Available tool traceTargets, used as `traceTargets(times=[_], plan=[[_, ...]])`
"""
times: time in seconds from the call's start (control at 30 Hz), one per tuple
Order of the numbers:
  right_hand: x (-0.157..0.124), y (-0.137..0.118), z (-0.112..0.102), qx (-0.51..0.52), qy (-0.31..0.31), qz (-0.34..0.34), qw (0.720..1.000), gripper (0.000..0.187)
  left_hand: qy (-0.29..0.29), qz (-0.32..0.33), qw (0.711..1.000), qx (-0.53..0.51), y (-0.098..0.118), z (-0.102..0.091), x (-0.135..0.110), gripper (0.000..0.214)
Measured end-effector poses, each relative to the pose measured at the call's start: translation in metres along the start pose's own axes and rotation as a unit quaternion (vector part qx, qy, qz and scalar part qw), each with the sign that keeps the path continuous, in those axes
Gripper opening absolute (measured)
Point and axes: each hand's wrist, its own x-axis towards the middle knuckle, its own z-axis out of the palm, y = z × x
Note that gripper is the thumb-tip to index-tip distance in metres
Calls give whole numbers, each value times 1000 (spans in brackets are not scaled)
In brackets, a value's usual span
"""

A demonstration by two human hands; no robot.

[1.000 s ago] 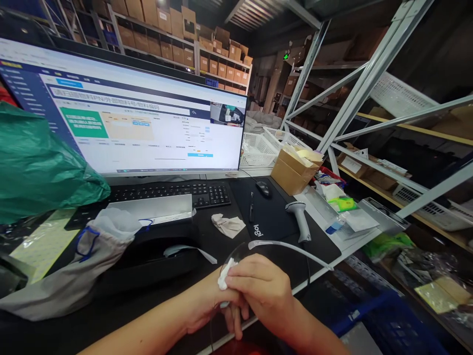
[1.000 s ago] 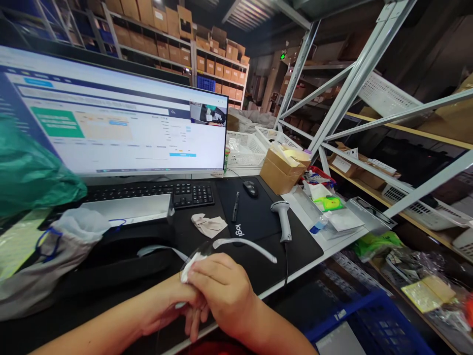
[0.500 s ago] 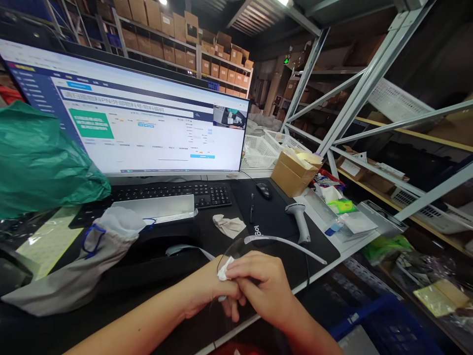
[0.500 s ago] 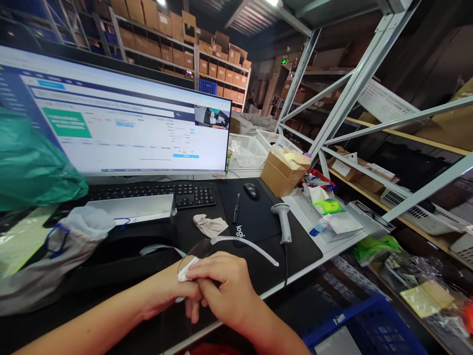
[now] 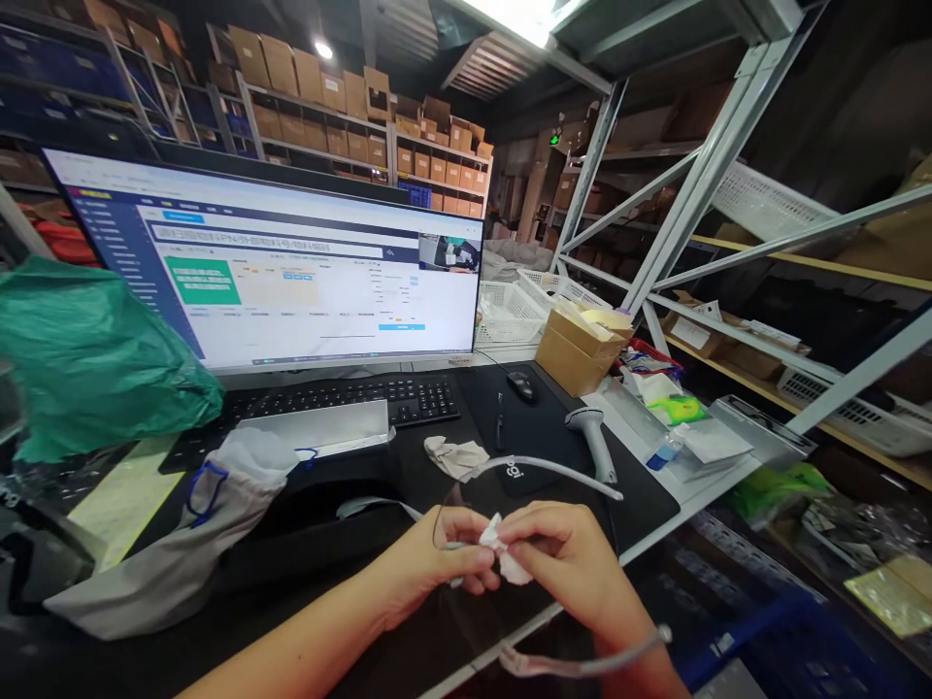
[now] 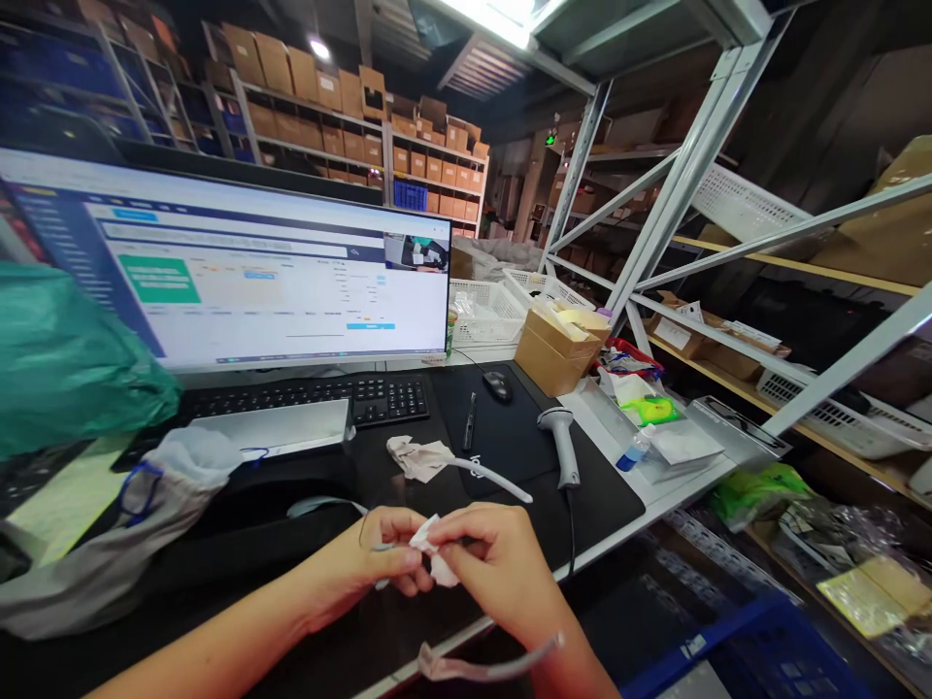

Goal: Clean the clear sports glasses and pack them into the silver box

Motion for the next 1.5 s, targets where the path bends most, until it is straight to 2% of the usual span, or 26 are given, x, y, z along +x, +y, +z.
traceTargets(times=[0.1, 0.17, 0.23, 0.3, 0.4, 0.5, 0.6, 0.73, 0.83, 0.97, 1.07, 1.13, 1.17, 1.27, 1.33, 1.4, 1.43, 1.47, 1.5], plan=[[2, 0, 2, -16, 127, -108, 986, 19, 10, 33, 999, -26, 5, -5, 0, 62], [9, 0, 11, -64, 179, -190, 963, 23, -1, 46, 999, -30, 9, -6, -1, 63], [20, 0, 24, -115, 181, -243, 946, 27, -5, 58, 998, -23, 11, -6, -2, 60], [30, 2, 35, -147, 145, -260, 943, 27, 7, 69, 997, -15, 11, -8, -2, 55], [39, 6, 45, -150, 73, -233, 958, 27, 41, 83, 996, -16, 10, -12, 0, 51], [38, 8, 43, -105, 20, -135, 985, 27, 55, 89, 994, -17, 9, -15, 2, 50], [33, 6, 33, -37, -25, -37, 998, 20, 43, 116, 992, 30, 10, -13, 2, 51], [22, 2, 20, -34, -62, 20, 997, 13, 15, 125, 988, 84, 11, -10, 1, 64], [15, 3, 14, -46, -101, 6, 994, 16, 24, 79, 996, 28, 11, -9, 0, 74], [14, 8, 17, 21, -157, -133, 978, 20, 43, 54, 997, -45, 13, -9, -1, 64], [17, 11, 22, 47, -192, -189, 962, 19, 55, 49, 995, -61, 16, -11, -1, 55], [21, 8, 20, 30, -231, -172, 957, 21, 42, 51, 996, -61, 17, -11, -1, 54], [22, 6, 16, 26, -270, -149, 951, 21, 30, 49, 997, -60, 17, -11, -1, 55], [30, -1, 3, 28, -407, -79, 910, 22, -1, 35, 998, -46, 14, -11, 0, 59], [35, -2, -7, 40, -457, -67, 886, 24, -11, 31, 999, -36, 12, -10, 1, 60], [37, 5, -18, 59, -451, -65, 888, 26, 1, 35, 999, -34, 12, -10, 1, 58], [36, 11, -24, 73, -420, -62, 903, 27, 16, 38, 999, -31, 14, -11, 1, 56], [34, 20, -31, 89, -358, -56, 928, 28, 40, 45, 998, -21, 18, -12, 1, 53], [30, 31, -39, 104, -266, -45, 957, 28, 70, 57, 996, 2, 23, -14, -1, 48]])
